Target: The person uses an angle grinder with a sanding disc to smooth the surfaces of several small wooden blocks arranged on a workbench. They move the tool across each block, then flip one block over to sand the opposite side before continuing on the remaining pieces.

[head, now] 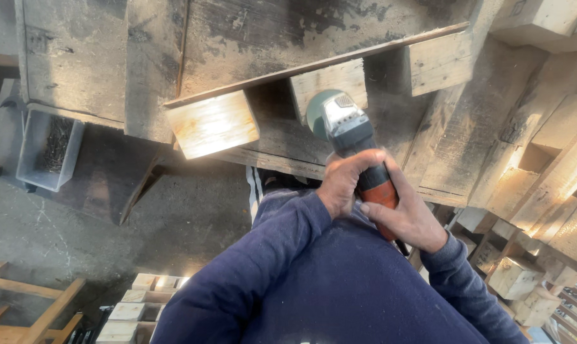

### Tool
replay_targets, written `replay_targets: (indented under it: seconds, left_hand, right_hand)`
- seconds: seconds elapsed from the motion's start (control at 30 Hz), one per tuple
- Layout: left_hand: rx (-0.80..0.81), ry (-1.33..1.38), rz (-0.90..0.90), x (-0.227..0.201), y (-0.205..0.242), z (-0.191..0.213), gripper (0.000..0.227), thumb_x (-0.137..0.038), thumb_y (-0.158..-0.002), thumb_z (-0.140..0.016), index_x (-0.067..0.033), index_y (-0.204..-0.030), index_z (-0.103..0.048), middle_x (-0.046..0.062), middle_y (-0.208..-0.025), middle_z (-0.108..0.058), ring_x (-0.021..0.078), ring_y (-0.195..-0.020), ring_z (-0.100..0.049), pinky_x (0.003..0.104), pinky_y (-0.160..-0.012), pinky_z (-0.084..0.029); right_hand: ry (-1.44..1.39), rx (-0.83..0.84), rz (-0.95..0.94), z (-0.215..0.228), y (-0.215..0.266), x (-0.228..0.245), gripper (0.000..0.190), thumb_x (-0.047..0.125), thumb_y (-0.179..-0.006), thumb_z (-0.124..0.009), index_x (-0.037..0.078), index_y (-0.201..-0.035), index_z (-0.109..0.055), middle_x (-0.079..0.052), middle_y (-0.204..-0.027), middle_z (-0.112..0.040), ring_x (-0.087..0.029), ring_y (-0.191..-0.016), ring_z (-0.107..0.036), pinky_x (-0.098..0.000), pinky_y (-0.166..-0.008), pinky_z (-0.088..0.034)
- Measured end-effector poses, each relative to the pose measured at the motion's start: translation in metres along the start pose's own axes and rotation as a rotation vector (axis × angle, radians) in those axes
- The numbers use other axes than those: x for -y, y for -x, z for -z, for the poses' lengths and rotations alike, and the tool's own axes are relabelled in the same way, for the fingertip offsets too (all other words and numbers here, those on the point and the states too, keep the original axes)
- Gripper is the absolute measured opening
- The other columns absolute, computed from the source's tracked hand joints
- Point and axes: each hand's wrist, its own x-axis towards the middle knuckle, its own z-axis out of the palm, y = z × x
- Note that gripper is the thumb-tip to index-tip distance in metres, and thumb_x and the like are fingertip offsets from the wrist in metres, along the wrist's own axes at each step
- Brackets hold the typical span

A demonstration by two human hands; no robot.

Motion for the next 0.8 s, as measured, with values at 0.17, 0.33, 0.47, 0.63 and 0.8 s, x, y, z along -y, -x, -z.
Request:
replay_targets:
  seconds: [0.17, 0.33, 0.47, 0.63, 0.8]
  left_hand:
    - [0.004, -0.011, -0.003, -0.017, -0.024, 0.007, 0.036, -0.025, -0.082, -0.076, -0.0044, -0.107, -0.06, 0.007, -0.097, -0.064, 0.0201, -0.089, -0.067, 0.046, -0.081, -0.062]
    - [-0.023, 0.035, -0.023, -0.009, 0.007, 0.011, 0.035, -0.023, -0.085, -0.077, -0.0048, -0.11, -0.059, 0.008, -0.098, -0.063, 0.0197, -0.09, -0.065, 0.044, -0.084, -0.061]
    - [-0.026, -0.03, -0.036, -0.011, -0.001, 0.013, 0.034, -0.022, -0.083, -0.076, -0.006, -0.107, -0.06, 0.009, -0.097, -0.064, 0.0208, -0.09, -0.066, 0.045, -0.083, -0.062]
    - [-0.082, -0.05, -0.009, -0.027, -0.015, 0.012, 0.032, -0.023, -0.082, -0.075, -0.0053, -0.105, -0.062, 0.008, -0.095, -0.065, 0.0202, -0.09, -0.065, 0.043, -0.079, -0.06]
    - [-0.057, -0.031, -0.046, -0.019, 0.011, 0.01, 0.033, -0.02, -0.082, -0.076, -0.0073, -0.106, -0.059, 0.006, -0.095, -0.062, 0.02, -0.09, -0.064, 0.043, -0.081, -0.062]
  right_hand:
    - [-0.058, -0.031, -0.007, 0.003, -0.021, -0.001, 0.112, 0.037, -0.079, -0.073, 0.007, -0.163, -0.005, -0.027, -0.134, -0.056, -0.038, -0.116, -0.066, -0.0512, -0.098, -0.058]
    - [-0.011, 0.047, 0.07, -0.005, -0.006, 0.002, 0.11, 0.03, -0.081, -0.074, 0.006, -0.164, -0.006, -0.027, -0.139, -0.052, -0.037, -0.124, -0.061, -0.0517, -0.102, -0.051]
    - [-0.021, 0.016, -0.004, -0.008, -0.012, 0.004, 0.109, 0.033, -0.08, -0.074, 0.007, -0.162, -0.008, -0.025, -0.132, -0.057, -0.035, -0.116, -0.066, -0.0495, -0.098, -0.057]
    - [-0.105, -0.007, 0.105, -0.006, -0.024, 0.009, 0.108, 0.032, -0.082, -0.073, 0.005, -0.163, -0.008, -0.027, -0.131, -0.058, -0.036, -0.113, -0.066, -0.049, -0.096, -0.058]
    - [-0.051, 0.026, 0.086, -0.014, -0.008, 0.005, 0.107, 0.03, -0.082, -0.074, 0.005, -0.164, -0.011, -0.025, -0.136, -0.054, -0.033, -0.119, -0.063, -0.0471, -0.099, -0.054]
